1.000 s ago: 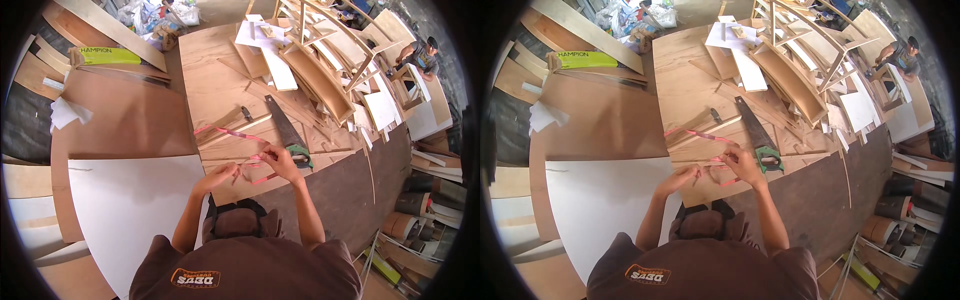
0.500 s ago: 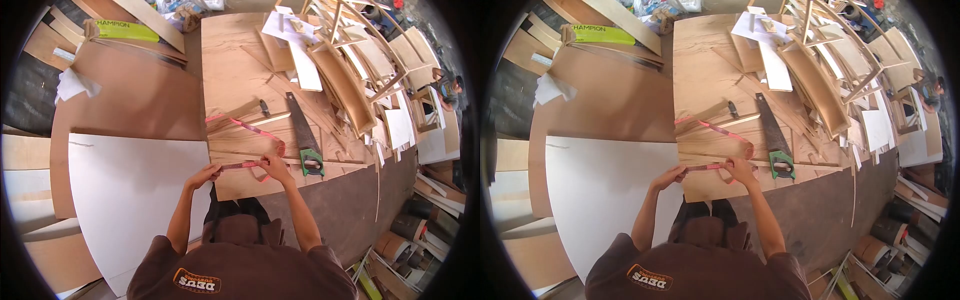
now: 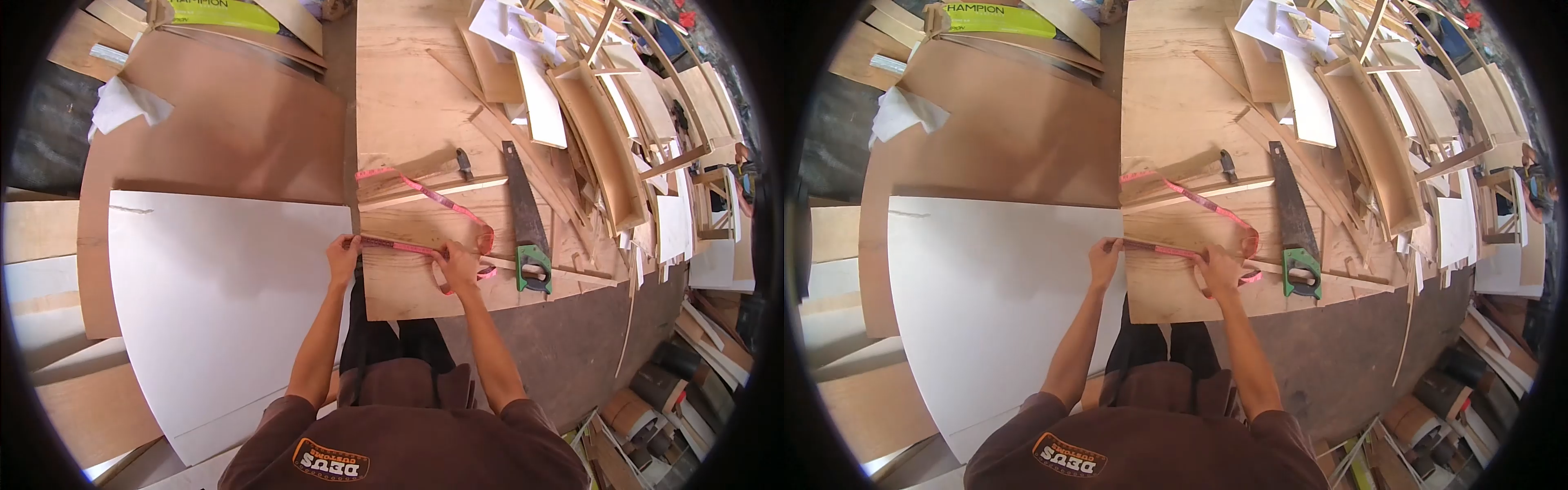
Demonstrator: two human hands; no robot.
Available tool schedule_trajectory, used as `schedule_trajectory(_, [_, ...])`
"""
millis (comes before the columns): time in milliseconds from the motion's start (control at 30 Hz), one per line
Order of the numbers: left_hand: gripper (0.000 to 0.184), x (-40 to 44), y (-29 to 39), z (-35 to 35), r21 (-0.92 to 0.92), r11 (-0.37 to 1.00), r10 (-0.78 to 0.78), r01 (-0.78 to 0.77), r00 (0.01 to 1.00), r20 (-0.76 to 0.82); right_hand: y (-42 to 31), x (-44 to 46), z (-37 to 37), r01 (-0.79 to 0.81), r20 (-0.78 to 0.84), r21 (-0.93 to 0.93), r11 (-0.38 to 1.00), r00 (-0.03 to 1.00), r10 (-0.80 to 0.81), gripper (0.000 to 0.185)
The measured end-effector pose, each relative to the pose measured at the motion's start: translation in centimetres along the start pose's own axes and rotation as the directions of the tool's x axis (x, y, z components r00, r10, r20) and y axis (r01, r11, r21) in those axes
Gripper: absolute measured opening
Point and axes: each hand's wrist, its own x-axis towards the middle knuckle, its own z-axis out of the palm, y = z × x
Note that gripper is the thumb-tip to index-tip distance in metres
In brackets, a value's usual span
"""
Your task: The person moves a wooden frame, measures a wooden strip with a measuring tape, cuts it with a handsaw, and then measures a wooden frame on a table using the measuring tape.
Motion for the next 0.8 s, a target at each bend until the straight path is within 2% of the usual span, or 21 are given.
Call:
schedule_trajectory(67, [0.02,-0.1,0.1,0.2,0.233,0.971,0.059,-0.047,0.997,-0.044,0.7,-0.2,-0.9,-0.035,0.023,-0.016,0.999,0.999,0.035,0.03])
schedule_trajectory(200, [0.02,0.0,0.8,0.4,0.269,0.962,0.061,-0.053,0.998,-0.024,3.0,-1.1,-2.1,-0.124,0.077,-0.051,0.991,0.989,0.128,0.033])
schedule_trajectory(267, [0.021,0.1,0.3,0.3,0.469,0.867,0.211,-0.165,0.976,-0.046,4.4,-1.5,-3.1,-0.171,0.077,-0.035,0.985,0.982,0.174,0.033])
schedule_trajectory(333, [0.021,-0.2,1.2,0.7,0.459,0.874,0.19,-0.157,0.982,-0.025,6.1,-2.3,-4.0,-0.219,0.077,-0.017,0.976,0.973,0.22,0.033])
schedule_trajectory(400, [0.021,-0.4,1.9,1.3,0.477,0.876,0.103,-0.065,0.993,-0.055,7.4,-3.1,-4.9,-0.144,-0.013,-0.066,0.987,0.99,0.144,0.032])
schedule_trajectory(433, [0.021,-0.6,2.1,1.4,0.479,0.875,0.104,-0.071,0.994,-0.044,7.6,-3.5,-5.2,-0.155,-0.018,-0.065,0.986,0.988,0.155,0.032])
schedule_trajectory(500, [0.023,-0.6,1.8,1.6,0.698,0.703,0.221,-0.137,0.975,-0.031,8.0,-3.6,-5.8,-0.193,0.011,-0.043,0.98,0.981,0.194,0.033])
schedule_trajectory(533, [0.023,-0.5,1.4,1.6,0.698,0.701,0.224,-0.146,0.974,-0.022,8.0,-3.6,-5.9,-0.201,0.006,-0.041,0.979,0.98,0.201,0.033])
schedule_trajectory(600, [0.025,-0.5,0.9,1.8,0.612,0.785,0.203,-0.096,0.973,-0.109,8.0,-3.7,-5.6,-0.143,-0.111,-0.094,0.985,0.985,0.132,0.031])
schedule_trajectory(733, [0.024,-0.5,1.0,1.9,0.619,0.783,0.171,-0.063,0.978,-0.117,8.7,-3.6,-5.0,-0.154,-0.106,-0.081,0.985,0.984,0.145,0.031])
schedule_trajectory(800, [0.023,-0.4,0.6,1.9,0.629,0.774,0.205,-0.074,0.969,-0.139,8.8,-3.4,-4.7,-0.176,-0.196,-0.066,0.982,0.968,0.16,0.027])
